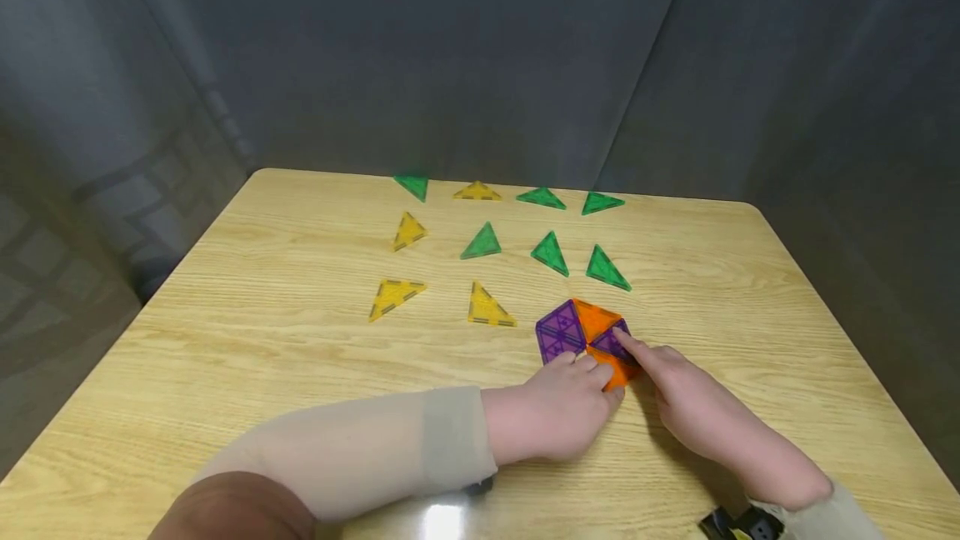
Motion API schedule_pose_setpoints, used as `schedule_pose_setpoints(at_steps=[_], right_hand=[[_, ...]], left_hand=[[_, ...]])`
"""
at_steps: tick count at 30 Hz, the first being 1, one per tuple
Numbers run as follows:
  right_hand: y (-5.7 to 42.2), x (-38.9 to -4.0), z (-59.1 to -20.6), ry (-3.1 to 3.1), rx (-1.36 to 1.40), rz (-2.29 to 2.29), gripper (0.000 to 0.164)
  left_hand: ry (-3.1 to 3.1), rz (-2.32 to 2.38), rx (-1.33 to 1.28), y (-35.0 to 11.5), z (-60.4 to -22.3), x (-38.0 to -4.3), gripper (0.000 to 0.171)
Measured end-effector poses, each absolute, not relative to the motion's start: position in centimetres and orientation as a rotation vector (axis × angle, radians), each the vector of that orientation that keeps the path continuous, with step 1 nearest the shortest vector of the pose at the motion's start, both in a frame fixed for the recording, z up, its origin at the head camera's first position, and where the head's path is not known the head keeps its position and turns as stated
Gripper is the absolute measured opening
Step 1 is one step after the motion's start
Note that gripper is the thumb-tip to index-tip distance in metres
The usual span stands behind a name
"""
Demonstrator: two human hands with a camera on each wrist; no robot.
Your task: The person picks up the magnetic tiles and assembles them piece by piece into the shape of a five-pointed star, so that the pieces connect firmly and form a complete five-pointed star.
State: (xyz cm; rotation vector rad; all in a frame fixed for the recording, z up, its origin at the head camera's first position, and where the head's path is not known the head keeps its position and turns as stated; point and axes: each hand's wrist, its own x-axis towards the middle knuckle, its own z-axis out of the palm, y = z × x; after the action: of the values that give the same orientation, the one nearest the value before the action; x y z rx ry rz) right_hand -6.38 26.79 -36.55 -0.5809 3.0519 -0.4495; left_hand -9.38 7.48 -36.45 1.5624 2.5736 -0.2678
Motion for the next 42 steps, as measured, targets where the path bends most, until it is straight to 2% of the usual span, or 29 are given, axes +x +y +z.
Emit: schedule_pose_setpoints(at_steps=[6, 14, 25, 32, 42], right_hand=[[26.66, -6.38, -36.54, 3.049, -0.572, -0.442, 0.062], [26.51, -6.41, -36.73, 3.068, -0.66, -0.409, 0.043], [26.16, -6.31, -36.75, 3.086, -0.647, -0.353, 0.039], [25.94, -6.34, -36.88, 3.093, -0.627, -0.315, 0.045], [25.83, -6.32, -37.02, 3.099, -0.621, -0.31, 0.042]], left_hand=[[2.574, -0.3, 1.569, 7.52, -36.26, -9.24, 0.046], [2.58, -0.393, 1.578, 7.6, -36.47, -8.73, 0.05], [2.534, -0.421, 1.525, 7.66, -36.34, -8.47, 0.055], [2.499, -0.381, 1.505, 7.95, -36.4, -8.84, 0.052], [2.483, -0.316, 1.482, 7.42, -35.92, -8.91, 0.053]])
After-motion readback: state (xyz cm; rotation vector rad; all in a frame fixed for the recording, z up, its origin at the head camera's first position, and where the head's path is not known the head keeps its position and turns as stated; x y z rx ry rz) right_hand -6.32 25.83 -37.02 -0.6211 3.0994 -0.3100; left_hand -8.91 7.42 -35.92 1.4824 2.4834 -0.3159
